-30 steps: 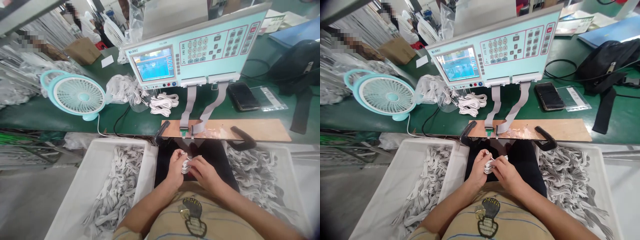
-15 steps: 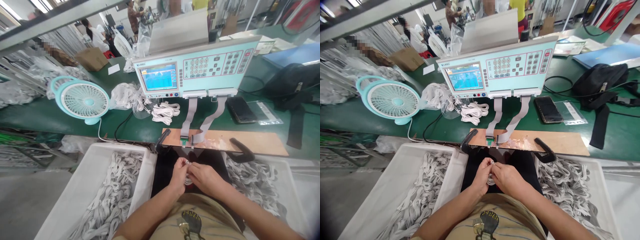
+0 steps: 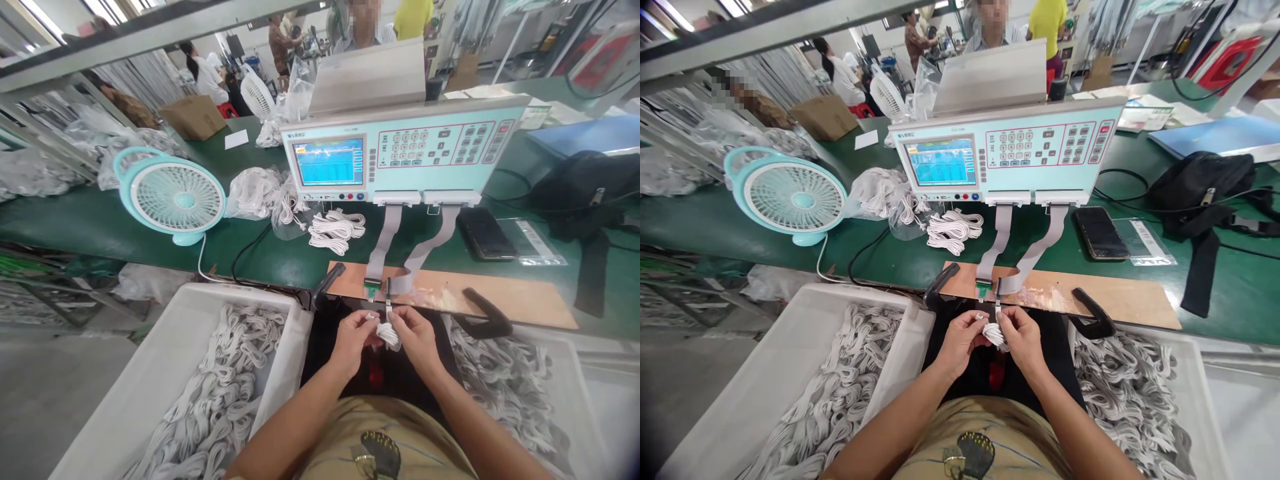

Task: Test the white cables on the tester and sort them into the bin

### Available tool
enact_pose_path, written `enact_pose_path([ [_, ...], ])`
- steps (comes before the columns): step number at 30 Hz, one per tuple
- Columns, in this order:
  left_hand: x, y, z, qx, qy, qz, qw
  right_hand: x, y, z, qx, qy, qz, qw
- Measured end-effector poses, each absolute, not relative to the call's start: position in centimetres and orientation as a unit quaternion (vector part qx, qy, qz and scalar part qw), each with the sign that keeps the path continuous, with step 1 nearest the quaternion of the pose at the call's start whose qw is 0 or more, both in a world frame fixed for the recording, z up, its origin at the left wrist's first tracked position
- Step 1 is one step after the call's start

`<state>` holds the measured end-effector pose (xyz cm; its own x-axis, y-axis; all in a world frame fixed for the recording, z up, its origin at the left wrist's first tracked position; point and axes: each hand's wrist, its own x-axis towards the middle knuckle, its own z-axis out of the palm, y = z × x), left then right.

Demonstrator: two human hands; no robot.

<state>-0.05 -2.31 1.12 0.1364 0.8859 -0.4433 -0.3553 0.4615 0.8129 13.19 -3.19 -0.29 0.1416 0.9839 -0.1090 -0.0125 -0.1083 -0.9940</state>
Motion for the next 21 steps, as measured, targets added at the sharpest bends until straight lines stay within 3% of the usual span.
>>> enact_pose_path([
  [6,-1.5,-1.6,0.7,0.364,0.471,0.384,0.706,12.7,-3.0,0.3,-0.574,-0.394,0.493,0.522],
  [13,-2.8,-0.2,0.9,0.569,0.467,0.317,0.598,12.3,-3.1,0.6,-0.574,-0.375,0.503,0.526],
  [21,-2.4,0.2,1.0,0.539,0.471,0.359,0.598,11.7,-2.9,0.5,-0.532,-0.272,0.579,0.556],
])
